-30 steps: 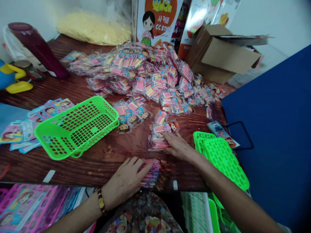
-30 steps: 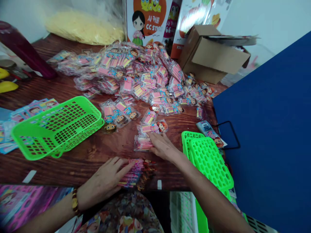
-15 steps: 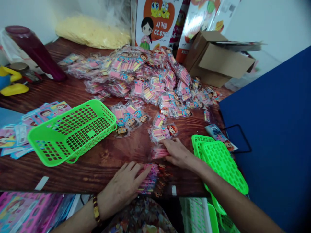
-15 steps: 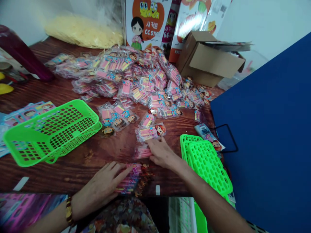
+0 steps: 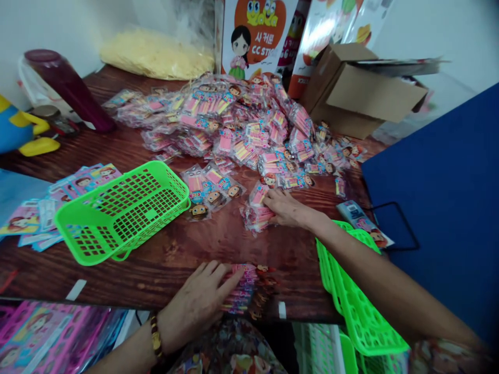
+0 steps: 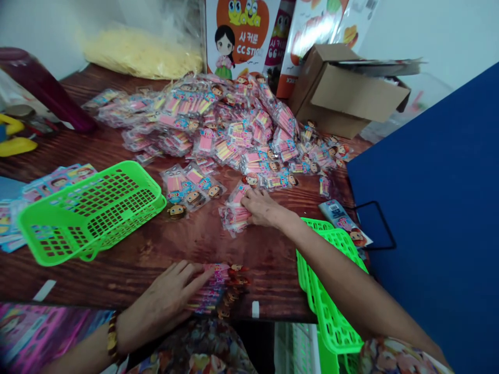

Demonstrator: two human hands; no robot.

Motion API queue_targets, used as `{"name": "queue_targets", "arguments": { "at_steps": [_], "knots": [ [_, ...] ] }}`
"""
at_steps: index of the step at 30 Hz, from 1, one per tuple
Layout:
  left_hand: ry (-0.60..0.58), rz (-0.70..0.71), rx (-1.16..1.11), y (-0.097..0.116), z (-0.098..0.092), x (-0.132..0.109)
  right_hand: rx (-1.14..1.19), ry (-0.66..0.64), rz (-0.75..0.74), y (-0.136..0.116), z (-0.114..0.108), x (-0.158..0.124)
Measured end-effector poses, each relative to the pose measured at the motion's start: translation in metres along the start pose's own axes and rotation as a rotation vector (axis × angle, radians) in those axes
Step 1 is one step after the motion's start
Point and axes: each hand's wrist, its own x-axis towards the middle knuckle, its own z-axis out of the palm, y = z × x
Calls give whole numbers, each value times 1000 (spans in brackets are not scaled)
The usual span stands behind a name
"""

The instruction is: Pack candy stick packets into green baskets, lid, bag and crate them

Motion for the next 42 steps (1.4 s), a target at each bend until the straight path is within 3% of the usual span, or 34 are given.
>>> {"name": "queue_targets", "arguments": {
  "at_steps": [14, 17, 21, 24, 29, 32, 34, 38, 42],
  "knots": [
    [50, 16, 18, -4, 10, -1, 8, 100, 44, -5, 8, -4],
    [57, 17, 16, -3, 9, -1, 136, 159, 79, 0, 3, -15],
    [35, 17, 7, -2, 7, -2, 445, 240, 246, 29, -7, -43],
    [35, 8, 4, -3, 8, -1, 554, 193, 218, 43, -14, -55],
    [6, -9, 2, -4, 8, 1, 281, -88, -53, 18, -15, -31],
    [-12, -21, 0, -3, 8, 1, 170, -200, -70, 1, -15, -14],
    [-9, -31, -3, -2, 8, 1, 73, -193, -57, -5, -15, -10],
    [-14, -26, -23, -1, 7, 1, -144, -46, -84, -10, -6, -16],
    [-31, -31, -22, -2, 8, 2, -69, -30, -161, -7, -1, -27]
  ]
}}
